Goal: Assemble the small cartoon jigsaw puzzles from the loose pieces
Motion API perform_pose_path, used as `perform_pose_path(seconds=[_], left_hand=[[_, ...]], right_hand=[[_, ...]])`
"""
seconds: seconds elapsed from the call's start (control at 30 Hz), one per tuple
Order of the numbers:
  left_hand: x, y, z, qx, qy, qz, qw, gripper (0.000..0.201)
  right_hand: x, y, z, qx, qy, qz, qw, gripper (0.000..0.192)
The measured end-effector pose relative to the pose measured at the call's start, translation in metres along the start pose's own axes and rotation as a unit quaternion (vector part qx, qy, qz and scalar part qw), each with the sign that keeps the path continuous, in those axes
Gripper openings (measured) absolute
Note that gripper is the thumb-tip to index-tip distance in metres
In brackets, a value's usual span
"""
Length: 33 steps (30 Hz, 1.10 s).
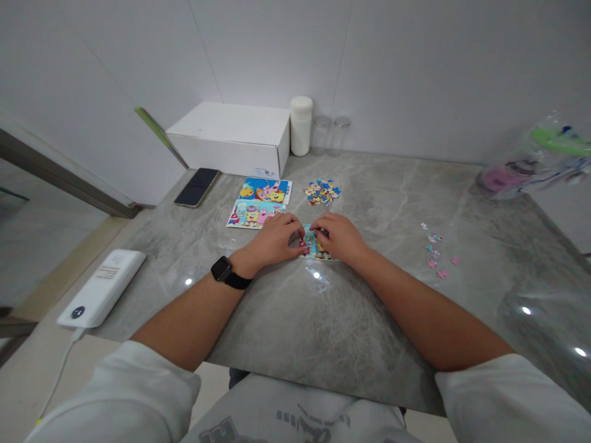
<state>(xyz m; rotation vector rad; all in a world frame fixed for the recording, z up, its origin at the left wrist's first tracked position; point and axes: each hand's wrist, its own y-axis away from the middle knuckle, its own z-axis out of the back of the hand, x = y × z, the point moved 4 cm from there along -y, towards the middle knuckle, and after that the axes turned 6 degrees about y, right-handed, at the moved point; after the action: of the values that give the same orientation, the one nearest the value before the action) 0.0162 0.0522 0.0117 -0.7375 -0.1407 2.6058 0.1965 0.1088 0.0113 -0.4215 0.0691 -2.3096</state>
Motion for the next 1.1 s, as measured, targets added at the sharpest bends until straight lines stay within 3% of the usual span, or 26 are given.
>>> perform_pose_path(seconds=[0.2,0.37,0.7,0.8,0.97,1.1], left_hand=[[0.0,-0.001,-0.002,0.009,0.002,-0.026,1.0,0.03],[0.0,-0.001,-0.002,0.013,0.008,-0.03,0.999,0.026],[-0.008,0.001,0.007,0.025,0.004,-0.057,0.998,0.015],[-0.011,0.0,0.011,0.014,0.004,-0.076,0.997,0.027],[-0.015,0.001,0.014,0.01,0.02,-0.094,0.995,0.027],[-0.015,0.003,0.009,0.039,0.029,-0.097,0.994,0.03]], right_hand=[[-0.011,0.003,0.004,-0.02,0.006,-0.03,0.999,0.023],[-0.007,0.005,0.004,-0.015,0.013,-0.014,1.0,0.023],[0.017,0.018,0.006,0.069,0.067,0.067,0.993,0.024],[0.015,0.018,0.026,0.06,0.065,0.057,0.994,0.024],[-0.003,0.028,0.092,-0.021,0.04,-0.015,0.999,0.029],[-0.024,0.041,0.112,0.034,0.102,-0.036,0.993,0.031]])
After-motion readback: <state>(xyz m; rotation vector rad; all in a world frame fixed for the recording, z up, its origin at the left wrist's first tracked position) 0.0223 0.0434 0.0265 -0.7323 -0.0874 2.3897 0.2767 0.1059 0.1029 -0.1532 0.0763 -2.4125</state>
